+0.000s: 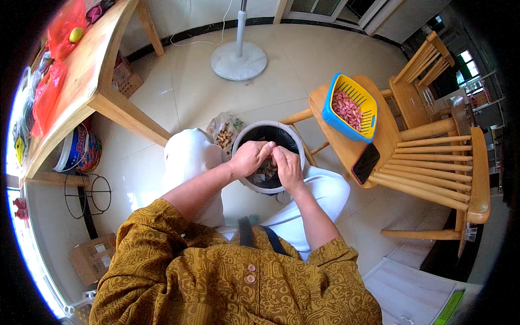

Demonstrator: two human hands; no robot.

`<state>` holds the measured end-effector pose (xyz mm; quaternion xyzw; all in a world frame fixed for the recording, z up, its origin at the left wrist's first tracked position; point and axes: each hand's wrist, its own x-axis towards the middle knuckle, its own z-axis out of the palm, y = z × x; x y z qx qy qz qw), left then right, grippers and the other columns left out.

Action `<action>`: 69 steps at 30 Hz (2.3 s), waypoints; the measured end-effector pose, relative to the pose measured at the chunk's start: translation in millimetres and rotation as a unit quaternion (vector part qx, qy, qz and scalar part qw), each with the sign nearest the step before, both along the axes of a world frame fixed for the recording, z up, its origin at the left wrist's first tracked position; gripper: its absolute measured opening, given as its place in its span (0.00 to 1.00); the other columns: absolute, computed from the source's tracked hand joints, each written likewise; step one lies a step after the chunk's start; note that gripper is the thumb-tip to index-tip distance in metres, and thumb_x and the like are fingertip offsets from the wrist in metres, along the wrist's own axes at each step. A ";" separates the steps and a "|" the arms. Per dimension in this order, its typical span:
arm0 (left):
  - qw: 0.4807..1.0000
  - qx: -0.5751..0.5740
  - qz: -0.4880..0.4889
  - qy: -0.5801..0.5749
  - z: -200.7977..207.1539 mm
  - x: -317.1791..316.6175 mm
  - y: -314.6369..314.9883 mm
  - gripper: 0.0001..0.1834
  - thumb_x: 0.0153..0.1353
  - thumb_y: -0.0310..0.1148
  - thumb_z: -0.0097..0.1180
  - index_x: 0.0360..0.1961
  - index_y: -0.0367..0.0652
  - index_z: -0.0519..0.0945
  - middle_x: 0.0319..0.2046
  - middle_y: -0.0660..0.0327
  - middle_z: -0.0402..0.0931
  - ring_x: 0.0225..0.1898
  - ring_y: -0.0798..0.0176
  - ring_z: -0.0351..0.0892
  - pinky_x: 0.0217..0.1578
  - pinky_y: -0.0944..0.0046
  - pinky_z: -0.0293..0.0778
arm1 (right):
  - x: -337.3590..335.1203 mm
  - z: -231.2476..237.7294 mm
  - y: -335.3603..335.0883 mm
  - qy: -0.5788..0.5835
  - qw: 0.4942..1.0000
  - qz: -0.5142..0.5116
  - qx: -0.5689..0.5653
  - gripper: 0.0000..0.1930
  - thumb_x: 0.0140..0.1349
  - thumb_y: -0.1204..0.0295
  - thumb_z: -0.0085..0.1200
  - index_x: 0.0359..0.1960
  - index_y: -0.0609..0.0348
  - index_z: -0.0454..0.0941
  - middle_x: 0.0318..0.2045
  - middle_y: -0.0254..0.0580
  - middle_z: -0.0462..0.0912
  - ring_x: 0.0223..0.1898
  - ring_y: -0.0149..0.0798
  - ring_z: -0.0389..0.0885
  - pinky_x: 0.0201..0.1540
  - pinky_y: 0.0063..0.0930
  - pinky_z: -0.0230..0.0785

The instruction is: The person peels peanuts by hand, removing the shells and placing the kernels into a yellow basket while discarded shells go into a white container.

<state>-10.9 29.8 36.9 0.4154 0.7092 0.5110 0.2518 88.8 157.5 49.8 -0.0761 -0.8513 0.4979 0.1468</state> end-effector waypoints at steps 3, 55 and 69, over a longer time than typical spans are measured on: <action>0.999 -0.021 0.007 -0.023 7.9 5.9 -0.7 0.25 0.69 0.46 0.33 0.28 0.39 0.77 0.28 0.47 0.76 0.34 0.42 0.74 0.36 0.52 0.69 | -1.0 -12.8 -4.2 -0.041 0.987 -0.048 -0.147 0.23 0.68 0.58 0.34 0.22 0.62 0.71 0.16 0.37 0.68 0.19 0.33 0.66 0.24 0.29 0.60; 0.990 -0.017 -0.092 -0.105 -10.5 7.3 4.5 0.18 0.66 0.40 0.37 0.28 0.36 0.69 0.21 0.59 0.68 0.25 0.61 0.67 0.30 0.61 0.66 | -3.0 -34.0 29.9 -0.036 0.783 0.016 -0.620 0.12 0.70 0.62 0.38 0.37 0.54 0.72 0.30 0.30 0.74 0.29 0.26 0.72 0.32 0.21 0.68; 0.877 0.054 0.006 -0.477 -5.8 -1.5 8.2 0.17 0.66 0.49 0.45 0.33 0.47 0.73 0.21 0.74 0.63 0.22 0.79 0.59 0.19 0.77 0.53 | -0.9 -14.0 4.2 0.045 0.995 -0.035 -0.081 0.16 0.55 0.69 0.62 0.43 0.60 0.73 0.21 0.29 0.71 0.21 0.23 0.64 0.24 0.18 0.61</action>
